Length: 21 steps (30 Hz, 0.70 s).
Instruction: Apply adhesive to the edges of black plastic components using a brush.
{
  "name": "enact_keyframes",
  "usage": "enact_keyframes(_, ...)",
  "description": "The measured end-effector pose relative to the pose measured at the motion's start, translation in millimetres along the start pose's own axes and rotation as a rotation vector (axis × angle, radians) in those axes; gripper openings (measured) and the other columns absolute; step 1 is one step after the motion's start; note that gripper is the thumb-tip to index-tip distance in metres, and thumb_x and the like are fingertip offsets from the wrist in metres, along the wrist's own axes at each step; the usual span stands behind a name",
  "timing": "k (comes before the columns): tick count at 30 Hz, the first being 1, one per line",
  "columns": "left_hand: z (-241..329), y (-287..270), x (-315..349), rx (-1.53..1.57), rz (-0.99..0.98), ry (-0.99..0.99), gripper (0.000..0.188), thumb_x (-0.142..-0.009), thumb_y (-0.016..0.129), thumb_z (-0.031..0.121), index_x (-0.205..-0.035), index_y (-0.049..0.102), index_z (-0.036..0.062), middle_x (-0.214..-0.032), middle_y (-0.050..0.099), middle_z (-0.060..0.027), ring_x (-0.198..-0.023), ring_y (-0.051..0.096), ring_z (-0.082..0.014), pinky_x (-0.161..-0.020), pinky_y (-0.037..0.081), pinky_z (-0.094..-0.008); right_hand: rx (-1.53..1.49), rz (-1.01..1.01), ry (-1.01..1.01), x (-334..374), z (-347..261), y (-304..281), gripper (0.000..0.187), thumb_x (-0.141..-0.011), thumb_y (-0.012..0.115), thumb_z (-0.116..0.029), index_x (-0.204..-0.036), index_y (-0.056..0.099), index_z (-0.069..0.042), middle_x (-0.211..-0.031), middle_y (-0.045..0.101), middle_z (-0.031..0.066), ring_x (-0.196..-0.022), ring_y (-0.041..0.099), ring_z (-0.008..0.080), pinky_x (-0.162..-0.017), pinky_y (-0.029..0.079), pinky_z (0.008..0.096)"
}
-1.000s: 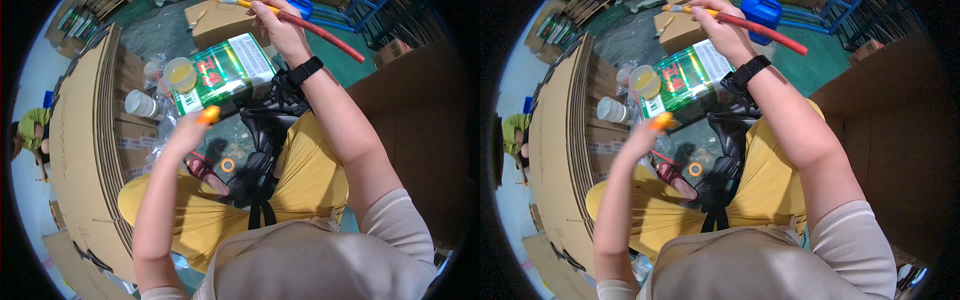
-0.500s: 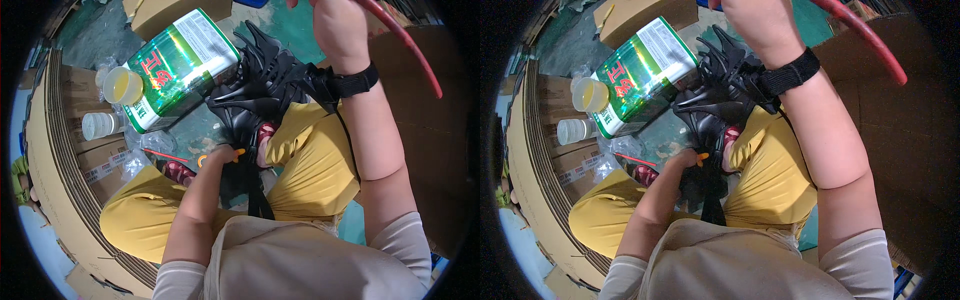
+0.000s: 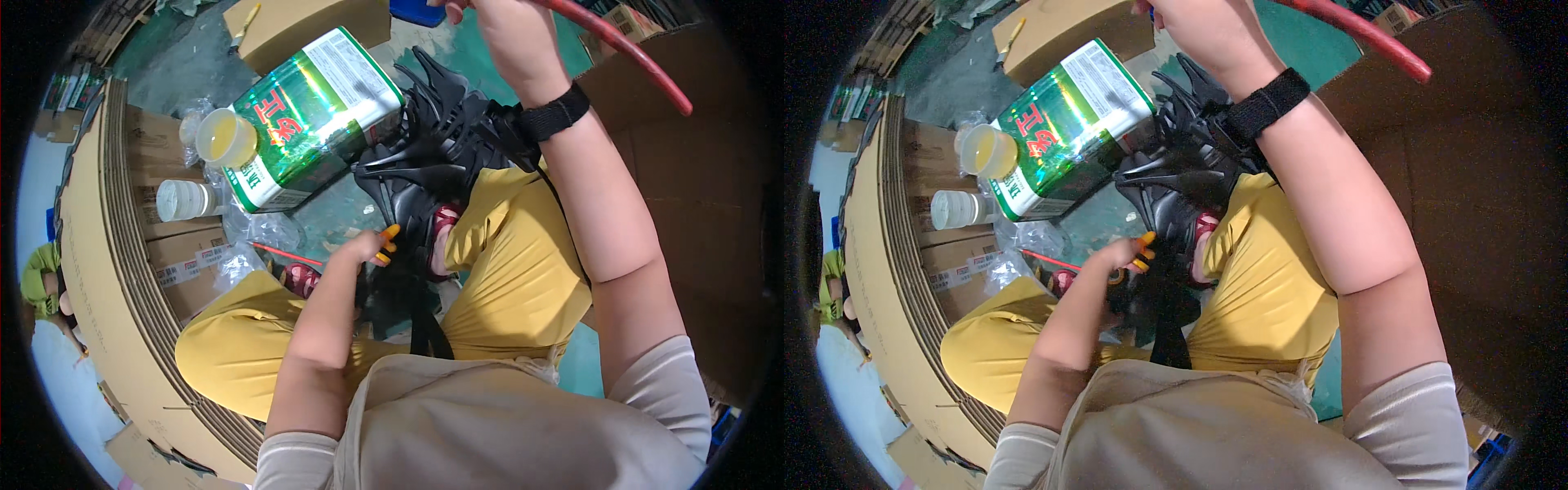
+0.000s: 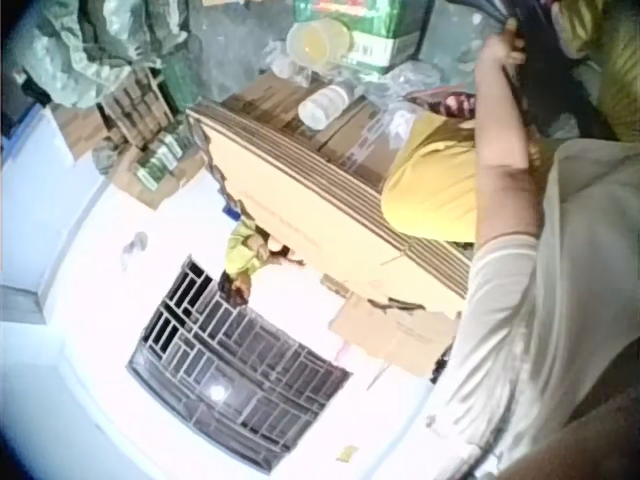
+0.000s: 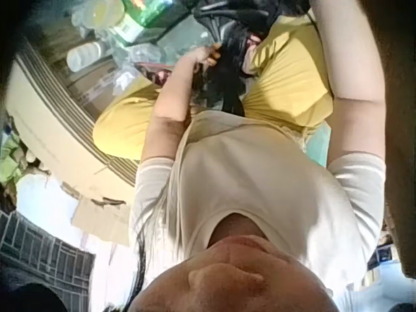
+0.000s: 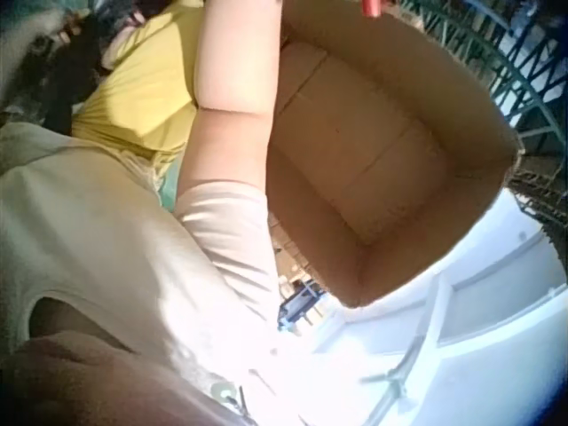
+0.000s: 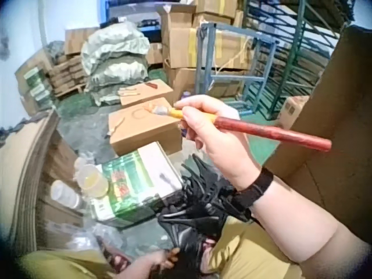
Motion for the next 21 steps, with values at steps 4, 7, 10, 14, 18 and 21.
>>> enact_keyframes(4,14,0,10,-0.556,0.195,0.142,0.032,-0.089,0.049,0.025,-0.103,0.064,0.0,-0.086,0.066,-0.0188,-0.083,0.065,-0.027,-0.071,0.051,-0.0371,0.078,0.018,0.037,7,-2,0,0.02,-0.09,0.055,-0.021,-0.101,0.062,-0.006,-0.077,0.058,-0.0022,-0.066,0.052,0.0034,-0.054,0.038,0.0163)
enact_keyframes(7,6,7,8,-0.538,0.341,0.327,0.026,-0.087,0.05,0.022,-0.094,0.067,0.0034,-0.083,0.066,-0.0188,-0.086,0.064,-0.0327,-0.076,0.049,-0.0397,0.065,-0.008,0.031,10,-9,12,0.021,-0.09,0.055,-0.021,-0.102,0.062,-0.006,-0.078,0.059,-0.0023,-0.066,0.052,0.0033,-0.054,0.038,0.0164)
enact_keyframes(10,21,67,10,-1.119,0.205,0.801,0.021,-0.086,0.052,0.018,-0.085,0.067,0.0044,-0.08,0.065,-0.0175,-0.084,0.064,-0.034,-0.077,0.049,-0.0421,0.091,-0.018,0.031,15,-10,20,0.021,-0.09,0.055,-0.021,-0.102,0.062,-0.005,-0.079,0.059,-0.0024,-0.067,0.052,0.0032,-0.055,0.038,0.0164)
enact_keyframes(14,28,50,13,-0.787,0.369,0.7,0.02,-0.083,0.053,0.018,-0.078,0.067,0.0043,-0.08,0.065,-0.0164,-0.08,0.063,-0.0359,-0.075,0.049,-0.0427,0.093,0.004,0.051,17,-14,21,0.02,-0.091,0.055,-0.021,-0.101,0.062,-0.005,-0.078,0.058,-0.0029,-0.067,0.051,0.003,-0.055,0.038,0.0165)
enact_keyframes(18,51,14,32,-0.516,0.428,0.403,0.029,-0.084,0.055,0.028,-0.085,0.067,0.0016,-0.086,0.064,-0.0209,-0.087,0.061,-0.0376,-0.075,0.048,-0.0446,0.058,-0.002,0.054,19,-15,14,0.019,-0.09,0.055,-0.021,-0.099,0.062,-0.006,-0.076,0.057,-0.0031,-0.066,0.05,0.0028,-0.057,0.038,0.0163)
enact_keyframes(21,80,-26,70,-0.561,0.511,0.337,0.026,-0.084,0.056,0.028,-0.09,0.069,0.0057,-0.09,0.064,-0.0218,-0.088,0.061,-0.038,-0.076,0.048,-0.0436,0.113,-0.005,0.071,21,-22,23,0.019,-0.09,0.055,-0.021,-0.099,0.062,-0.006,-0.077,0.058,-0.003,-0.068,0.05,0.0026,-0.058,0.038,0.0164)
Point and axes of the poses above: each hand's wrist, its own x-axis away from the middle knuckle, its own y-axis out of the palm, z = x × y, the point moved 9 cm from there along -x, towards the middle knuckle
